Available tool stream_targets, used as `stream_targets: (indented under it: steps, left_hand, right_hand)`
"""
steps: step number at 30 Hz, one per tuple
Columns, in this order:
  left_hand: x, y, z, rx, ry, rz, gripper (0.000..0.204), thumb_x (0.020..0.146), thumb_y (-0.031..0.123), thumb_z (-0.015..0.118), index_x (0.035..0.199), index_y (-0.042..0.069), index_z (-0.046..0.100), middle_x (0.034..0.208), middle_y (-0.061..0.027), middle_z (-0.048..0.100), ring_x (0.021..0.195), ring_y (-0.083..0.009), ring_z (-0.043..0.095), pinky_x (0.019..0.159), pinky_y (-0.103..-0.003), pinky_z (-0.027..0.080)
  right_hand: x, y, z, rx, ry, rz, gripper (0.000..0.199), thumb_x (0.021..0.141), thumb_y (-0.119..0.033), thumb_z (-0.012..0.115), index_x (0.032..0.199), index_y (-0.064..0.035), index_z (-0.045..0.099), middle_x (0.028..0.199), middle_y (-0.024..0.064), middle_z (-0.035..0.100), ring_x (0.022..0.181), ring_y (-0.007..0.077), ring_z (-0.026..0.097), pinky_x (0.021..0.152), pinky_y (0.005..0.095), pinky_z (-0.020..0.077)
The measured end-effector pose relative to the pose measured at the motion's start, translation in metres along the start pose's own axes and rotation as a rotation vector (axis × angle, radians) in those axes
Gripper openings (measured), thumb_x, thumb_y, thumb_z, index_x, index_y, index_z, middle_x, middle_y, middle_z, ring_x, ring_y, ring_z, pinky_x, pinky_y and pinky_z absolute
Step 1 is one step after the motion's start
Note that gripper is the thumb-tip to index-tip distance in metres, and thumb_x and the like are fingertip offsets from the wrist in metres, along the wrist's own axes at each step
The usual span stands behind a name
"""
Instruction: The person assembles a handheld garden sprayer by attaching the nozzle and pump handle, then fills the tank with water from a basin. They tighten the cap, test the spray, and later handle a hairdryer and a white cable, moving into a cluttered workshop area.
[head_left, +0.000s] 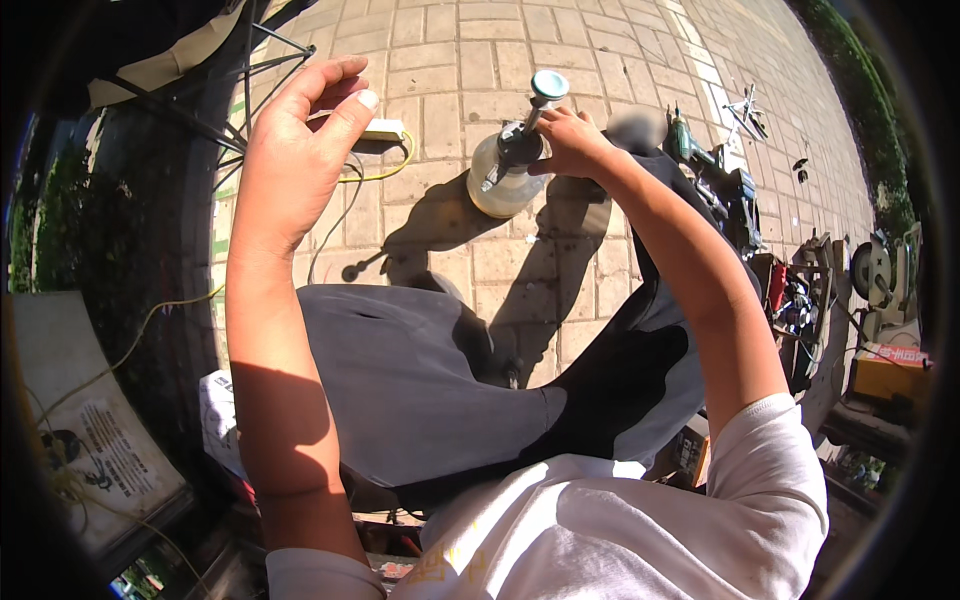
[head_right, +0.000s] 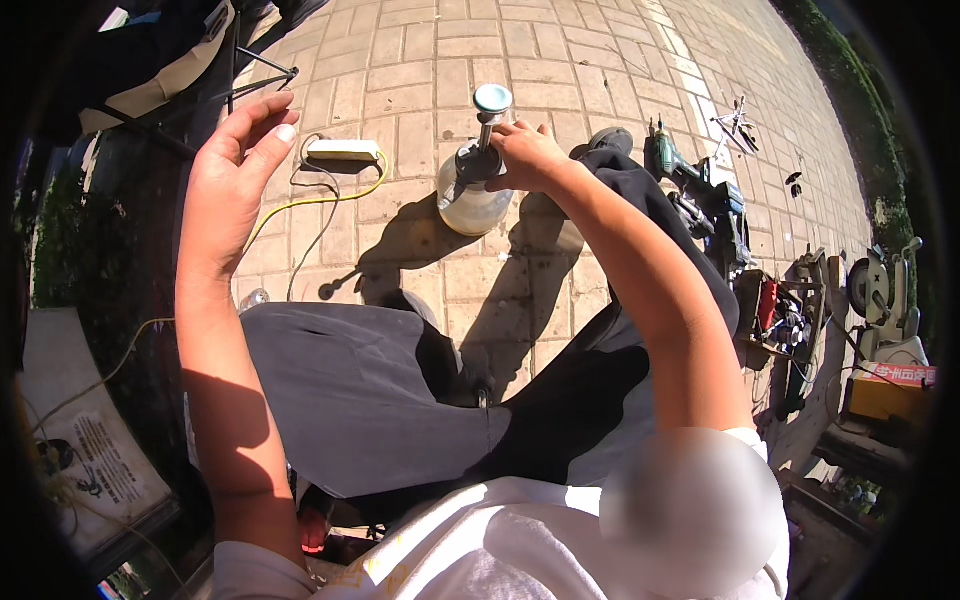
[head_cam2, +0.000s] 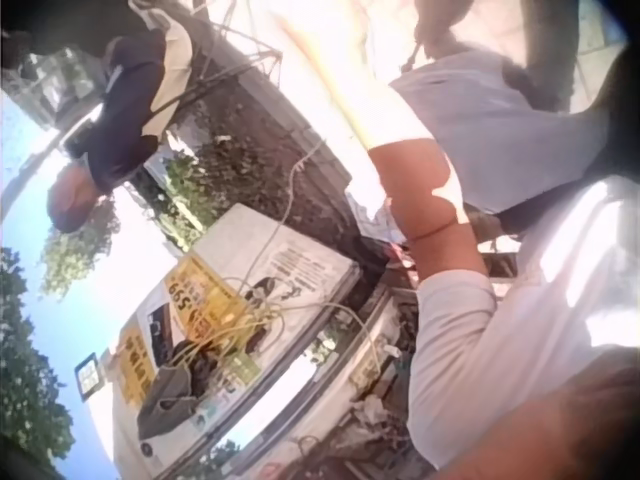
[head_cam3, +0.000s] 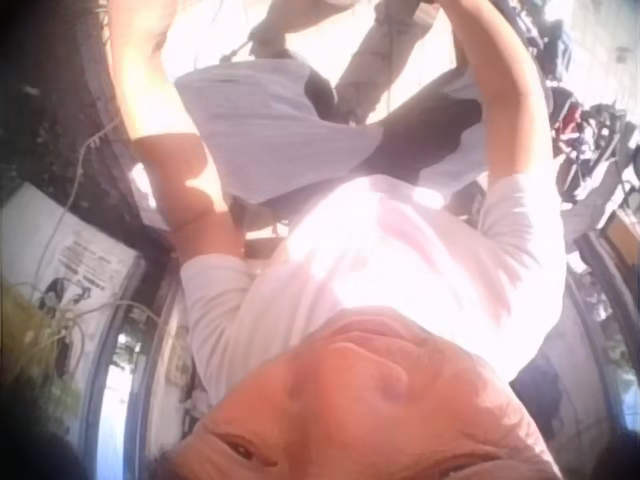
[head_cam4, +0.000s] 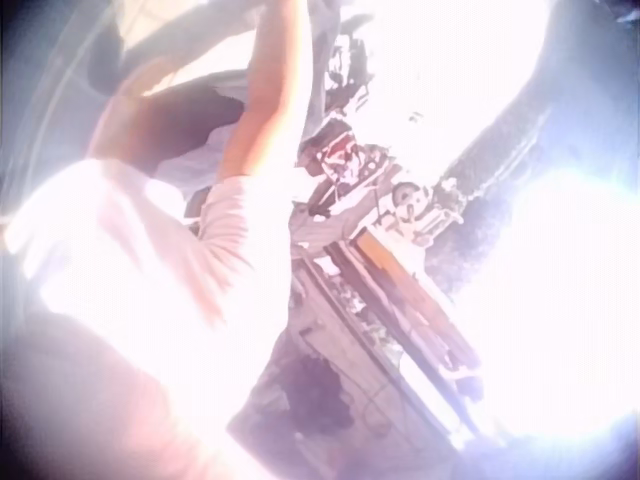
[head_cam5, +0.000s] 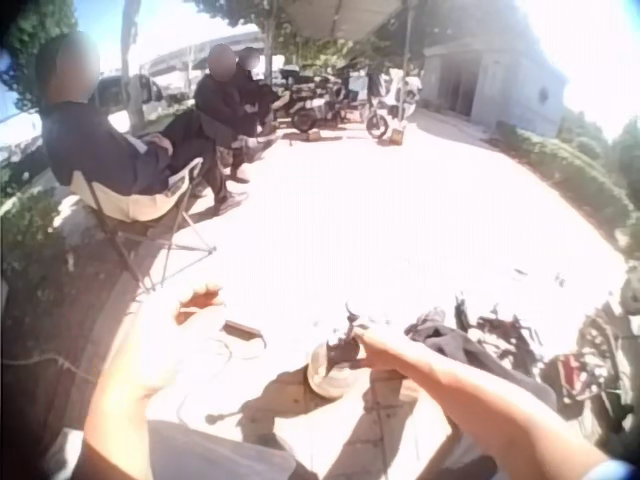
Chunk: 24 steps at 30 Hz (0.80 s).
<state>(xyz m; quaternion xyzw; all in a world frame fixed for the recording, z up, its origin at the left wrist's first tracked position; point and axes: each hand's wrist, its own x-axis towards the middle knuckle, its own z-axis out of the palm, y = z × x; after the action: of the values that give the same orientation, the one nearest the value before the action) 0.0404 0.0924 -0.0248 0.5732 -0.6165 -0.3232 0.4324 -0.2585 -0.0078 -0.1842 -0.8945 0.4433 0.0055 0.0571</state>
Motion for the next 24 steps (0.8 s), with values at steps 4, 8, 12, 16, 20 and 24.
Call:
stream_targets:
  steps: [4,8,12,16,20,24]
  left_hand:
    - [0.004,-0.019,0.005,0.120,-0.016,-0.075,0.037,0.089,0.019,0.064,0.120,-0.001,0.061,0.108,-0.0089,0.065,0.102,-0.0146,0.059,0.093,-0.028,0.045]
    - [0.007,-0.025,0.009,0.136,-0.044,-0.068,0.037,0.088,0.020,0.064,0.121,0.002,0.061,0.107,-0.0088,0.065,0.100,-0.0149,0.060,0.092,-0.029,0.046]
    - [0.011,-0.025,0.013,0.134,-0.066,-0.063,0.036,0.088,0.018,0.065,0.121,0.002,0.061,0.107,-0.0084,0.065,0.100,-0.0148,0.060,0.092,-0.029,0.046]
    - [0.014,-0.024,0.021,0.131,-0.099,-0.049,0.036,0.088,0.017,0.065,0.121,0.002,0.061,0.108,-0.0086,0.065,0.100,-0.0150,0.060,0.091,-0.029,0.047]
    - [0.009,-0.028,0.012,0.169,-0.106,-0.083,0.036,0.088,0.017,0.066,0.120,0.002,0.061,0.107,-0.0088,0.065,0.100,-0.0148,0.059,0.090,-0.030,0.048]
    - [0.016,-0.033,0.016,0.194,-0.123,-0.062,0.036,0.088,0.017,0.066,0.120,0.001,0.061,0.107,-0.0094,0.065,0.100,-0.0149,0.060,0.089,-0.029,0.048]
  right_hand:
    - [0.012,-0.017,-0.025,0.481,-0.423,0.326,0.062,0.079,-0.065,0.061,0.078,-0.0039,0.068,0.060,0.0100,0.064,0.062,0.0243,0.066,0.072,0.0406,0.0518]
    - [0.002,0.008,-0.014,0.227,-0.203,0.410,0.043,0.079,-0.048,0.068,0.083,-0.0047,0.069,0.079,0.0141,0.069,0.076,0.0271,0.068,0.068,0.0392,0.0525]
    - [-0.006,0.010,0.009,0.035,0.054,0.077,0.080,0.067,-0.033,0.080,0.134,-0.0086,0.044,0.139,0.0134,0.045,0.128,0.0310,0.042,0.101,0.0504,0.0353]
    - [-0.003,0.025,0.034,0.239,-0.019,-0.023,0.073,0.068,-0.034,0.079,0.129,-0.0070,0.049,0.127,0.0159,0.053,0.116,0.0316,0.052,0.095,0.0440,0.0420]
    - [0.009,-0.003,-0.017,0.352,-0.509,0.278,0.049,0.073,-0.045,0.072,0.101,-0.0049,0.067,0.080,0.0193,0.067,0.074,0.0355,0.065,0.067,0.0431,0.0502]
    - [0.000,0.009,-0.014,0.071,-0.195,0.254,0.049,0.075,-0.038,0.071,0.109,-0.0044,0.063,0.092,0.0184,0.068,0.088,0.0348,0.066,0.076,0.0442,0.0528]
